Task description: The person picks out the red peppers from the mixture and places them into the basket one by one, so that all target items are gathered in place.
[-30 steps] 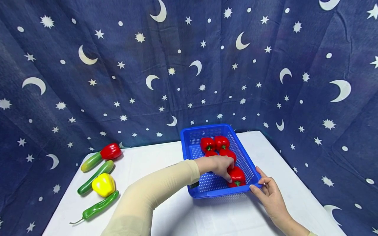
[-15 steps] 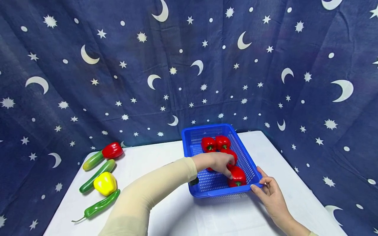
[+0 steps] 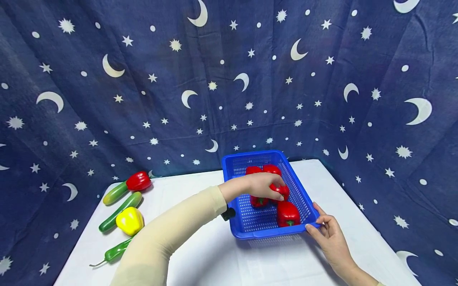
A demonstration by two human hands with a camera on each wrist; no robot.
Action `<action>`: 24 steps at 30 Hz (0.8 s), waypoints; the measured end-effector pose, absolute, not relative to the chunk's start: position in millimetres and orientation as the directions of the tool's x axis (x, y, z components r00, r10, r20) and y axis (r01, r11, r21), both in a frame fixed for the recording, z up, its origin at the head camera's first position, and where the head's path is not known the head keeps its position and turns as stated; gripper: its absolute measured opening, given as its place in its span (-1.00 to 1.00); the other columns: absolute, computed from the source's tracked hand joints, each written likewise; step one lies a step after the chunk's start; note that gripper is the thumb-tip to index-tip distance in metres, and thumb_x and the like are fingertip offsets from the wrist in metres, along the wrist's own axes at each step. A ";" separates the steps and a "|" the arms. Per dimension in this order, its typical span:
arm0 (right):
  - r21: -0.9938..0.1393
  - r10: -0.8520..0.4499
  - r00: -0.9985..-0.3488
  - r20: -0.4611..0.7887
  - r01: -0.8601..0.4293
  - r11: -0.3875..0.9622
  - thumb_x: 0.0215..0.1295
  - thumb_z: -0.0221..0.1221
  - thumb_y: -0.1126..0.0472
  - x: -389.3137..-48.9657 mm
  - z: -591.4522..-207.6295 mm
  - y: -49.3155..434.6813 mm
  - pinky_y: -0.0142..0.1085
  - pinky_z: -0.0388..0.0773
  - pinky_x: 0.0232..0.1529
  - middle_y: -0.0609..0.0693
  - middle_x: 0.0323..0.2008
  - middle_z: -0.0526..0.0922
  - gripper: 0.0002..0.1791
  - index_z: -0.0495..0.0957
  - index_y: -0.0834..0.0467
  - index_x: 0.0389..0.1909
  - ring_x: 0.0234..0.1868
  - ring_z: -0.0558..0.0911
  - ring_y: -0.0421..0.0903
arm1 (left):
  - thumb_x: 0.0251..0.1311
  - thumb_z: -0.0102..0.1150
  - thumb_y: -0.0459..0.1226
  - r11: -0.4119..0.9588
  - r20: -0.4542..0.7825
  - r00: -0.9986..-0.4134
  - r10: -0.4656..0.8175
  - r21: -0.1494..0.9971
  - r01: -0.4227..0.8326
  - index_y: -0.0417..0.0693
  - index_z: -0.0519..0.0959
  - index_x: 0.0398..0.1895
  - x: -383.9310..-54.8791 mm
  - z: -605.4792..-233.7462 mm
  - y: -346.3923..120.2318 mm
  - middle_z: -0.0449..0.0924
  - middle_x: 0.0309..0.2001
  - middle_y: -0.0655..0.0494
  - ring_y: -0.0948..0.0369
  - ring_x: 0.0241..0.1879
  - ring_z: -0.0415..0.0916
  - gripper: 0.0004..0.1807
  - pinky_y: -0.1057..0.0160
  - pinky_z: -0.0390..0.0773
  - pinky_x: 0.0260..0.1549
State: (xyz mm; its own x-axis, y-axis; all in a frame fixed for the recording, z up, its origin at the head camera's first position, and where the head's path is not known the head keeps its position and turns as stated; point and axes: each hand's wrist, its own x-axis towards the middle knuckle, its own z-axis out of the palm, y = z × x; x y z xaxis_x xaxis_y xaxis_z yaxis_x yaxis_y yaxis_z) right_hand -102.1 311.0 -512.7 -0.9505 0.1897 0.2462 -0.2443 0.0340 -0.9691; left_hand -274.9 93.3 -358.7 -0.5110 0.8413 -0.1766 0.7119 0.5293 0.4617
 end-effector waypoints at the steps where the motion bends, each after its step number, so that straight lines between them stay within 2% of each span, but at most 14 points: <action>1: -0.970 0.189 -0.951 0.244 -0.243 0.031 0.44 0.17 0.44 -102.2 -512.7 310.9 -0.46 0.52 0.12 0.13 0.59 0.09 -0.69 0.20 0.36 -0.06 0.29 0.40 -0.44 | 0.29 0.35 0.02 0.526 -0.162 -0.518 0.840 0.477 0.704 0.06 0.50 0.38 -276.1 -356.6 90.2 0.58 0.22 0.16 0.16 0.23 0.49 -0.38 0.18 0.61 0.04; 9: -0.969 0.198 -0.949 0.246 -0.248 0.016 0.43 0.17 0.46 -102.2 -513.6 309.7 -0.46 0.53 0.12 0.07 0.58 0.12 -0.71 0.21 0.35 -0.06 0.29 0.41 -0.43 | 0.36 0.30 -0.05 0.470 -0.044 -0.561 0.827 0.600 0.647 0.03 0.50 0.37 -285.6 -346.1 62.1 0.55 0.25 0.15 0.11 0.23 0.52 -0.44 0.23 0.59 0.09; 18: -0.968 0.200 -0.948 0.247 -0.249 0.015 0.43 0.17 0.47 -101.9 -514.4 308.6 -0.49 0.50 0.13 0.08 0.58 0.11 -0.71 0.22 0.33 -0.06 0.30 0.36 -0.44 | 0.38 0.24 -0.05 0.488 0.059 -0.655 0.753 0.618 0.617 0.04 0.47 0.40 -295.8 -347.7 26.5 0.49 0.33 0.09 0.17 0.19 0.51 -0.44 0.18 0.60 0.09; 20: -0.970 0.198 -0.950 0.243 -0.244 0.017 0.44 0.17 0.46 -101.7 -513.8 307.9 -0.50 0.50 0.14 0.08 0.58 0.10 -0.71 0.21 0.32 -0.06 0.30 0.35 -0.44 | 0.39 0.23 -0.05 0.492 0.076 -0.668 0.740 0.617 0.615 0.03 0.47 0.41 -298.5 -349.8 17.0 0.48 0.34 0.09 0.18 0.18 0.50 -0.44 0.18 0.58 0.12; 24: -0.969 0.198 -0.950 0.243 -0.245 0.016 0.44 0.16 0.46 -101.4 -513.4 307.6 -0.48 0.51 0.12 0.08 0.58 0.10 -0.72 0.21 0.33 -0.06 0.29 0.37 -0.45 | 0.40 0.21 -0.07 0.506 0.099 -0.692 0.715 0.611 0.609 0.01 0.46 0.41 -303.9 -353.9 -2.2 0.46 0.36 0.07 0.09 0.28 0.46 -0.45 0.11 0.50 0.23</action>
State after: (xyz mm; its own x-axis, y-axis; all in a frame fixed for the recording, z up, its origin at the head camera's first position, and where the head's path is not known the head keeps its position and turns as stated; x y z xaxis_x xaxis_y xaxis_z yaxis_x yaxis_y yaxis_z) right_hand -101.4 307.6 -513.4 -0.9496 0.1976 0.2434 -0.2452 0.0160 -0.9694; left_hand -303.9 -2.2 -353.9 -0.6922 0.7149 0.0987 0.6094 0.5057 0.6106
